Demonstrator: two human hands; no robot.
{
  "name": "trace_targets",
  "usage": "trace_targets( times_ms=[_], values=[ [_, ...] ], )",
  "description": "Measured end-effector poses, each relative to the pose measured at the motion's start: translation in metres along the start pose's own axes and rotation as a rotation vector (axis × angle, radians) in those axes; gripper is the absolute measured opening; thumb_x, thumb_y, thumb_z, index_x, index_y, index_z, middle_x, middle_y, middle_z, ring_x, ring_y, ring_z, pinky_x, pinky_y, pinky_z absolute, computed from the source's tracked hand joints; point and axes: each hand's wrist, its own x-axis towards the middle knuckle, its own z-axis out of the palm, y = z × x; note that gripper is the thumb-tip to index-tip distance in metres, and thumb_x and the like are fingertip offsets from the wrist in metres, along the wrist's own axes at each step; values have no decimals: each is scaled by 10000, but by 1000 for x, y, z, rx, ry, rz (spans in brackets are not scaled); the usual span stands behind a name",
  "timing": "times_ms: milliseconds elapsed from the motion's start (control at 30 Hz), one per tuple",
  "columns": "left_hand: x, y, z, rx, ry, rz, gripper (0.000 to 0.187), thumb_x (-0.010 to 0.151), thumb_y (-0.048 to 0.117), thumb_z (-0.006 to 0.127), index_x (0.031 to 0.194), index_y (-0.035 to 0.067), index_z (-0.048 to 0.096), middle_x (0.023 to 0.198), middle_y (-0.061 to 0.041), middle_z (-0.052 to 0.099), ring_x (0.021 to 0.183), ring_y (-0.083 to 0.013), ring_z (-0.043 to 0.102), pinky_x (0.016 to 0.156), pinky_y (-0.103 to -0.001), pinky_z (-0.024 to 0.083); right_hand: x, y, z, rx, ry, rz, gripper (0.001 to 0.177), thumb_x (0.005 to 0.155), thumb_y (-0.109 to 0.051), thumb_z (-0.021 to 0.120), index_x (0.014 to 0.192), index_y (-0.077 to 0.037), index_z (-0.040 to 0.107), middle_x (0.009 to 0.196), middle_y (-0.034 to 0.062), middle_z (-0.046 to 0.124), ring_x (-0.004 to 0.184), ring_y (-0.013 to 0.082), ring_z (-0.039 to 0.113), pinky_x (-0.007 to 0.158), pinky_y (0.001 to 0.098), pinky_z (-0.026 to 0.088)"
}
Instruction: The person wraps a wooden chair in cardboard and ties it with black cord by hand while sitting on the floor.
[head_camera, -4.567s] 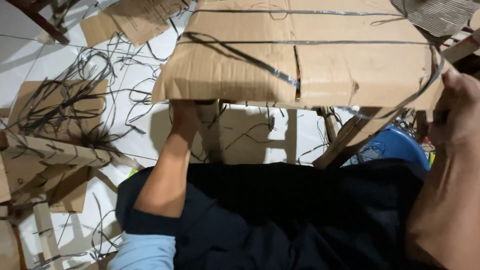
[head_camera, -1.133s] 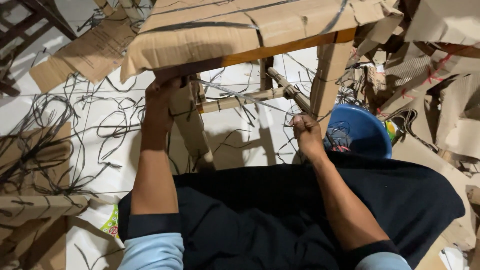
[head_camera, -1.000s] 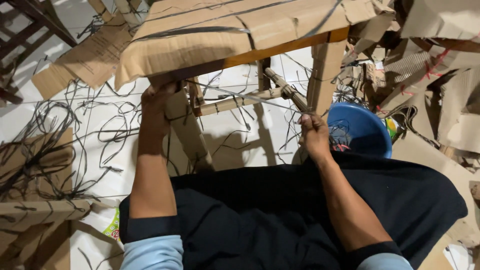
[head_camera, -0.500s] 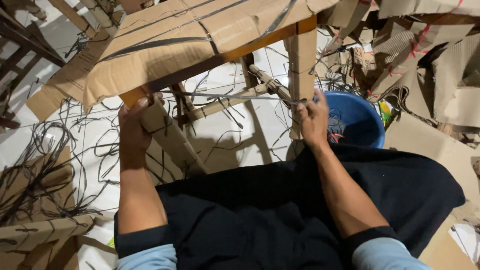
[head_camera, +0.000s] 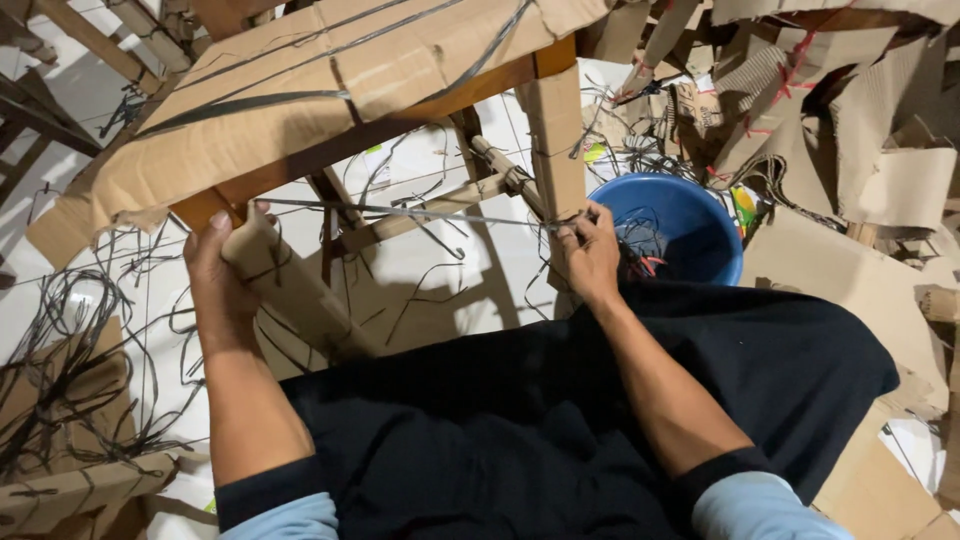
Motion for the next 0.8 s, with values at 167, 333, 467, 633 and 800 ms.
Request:
trace_targets(
  times_ms=[167, 333, 467, 633, 800],
  values=[
    [-6, 1, 5, -60, 94, 25, 406, 881, 324, 752, 1180, 59, 677, 1027, -146, 751, 881, -259, 798, 934, -413, 677, -10, 6, 0, -51, 3, 4, 116, 927, -233, 656, 924, -136, 720, 1416, 64, 548, 1289, 444, 565, 1107, 590, 403],
    [-13, 5, -8, -46, 160, -26, 458, 839, 291, 741, 1241, 79, 694, 1080, -89, 749, 953, -234, 743, 834, -351, 650, -21, 19, 6, -72, -6, -22, 261, 861, -240, 593, 1024, -160, 779, 1309, 64, 530, 1218, 274, 557, 1027, 435, 426],
    [-15, -9, -22, 57, 258, -12, 533, 769, 378, 768, 1236, 140, 675, 1098, -23, 732, 981, -199, 721, 821, -362, 615, -25, 33, 7, -36, -6, -81, 117, 869, -152, 611, 793, -81, 665, 1289, 110, 537, 1207, 272, 562, 1040, 365, 418],
    [-27, -8, -18, 57, 190, 50, 483, 831, 412, 761, 1186, 92, 696, 1064, -29, 724, 992, -199, 712, 850, -340, 605, -22, 44, 0, -194, -160, -21, 314, 905, -367, 567, 853, -94, 714, 1617, 160, 434, 1321, 402, 445, 1061, 525, 367],
    [-57, 15, 26, 139, 301, -16, 717, 778, 629, 708, 1294, 136, 639, 1248, -33, 693, 1173, -193, 673, 946, -356, 602, -22, 27, -10, -168, -213, 36, 276, 873, -311, 561, 922, -100, 732, 1559, 75, 522, 1235, 362, 480, 1013, 476, 389]
  ],
)
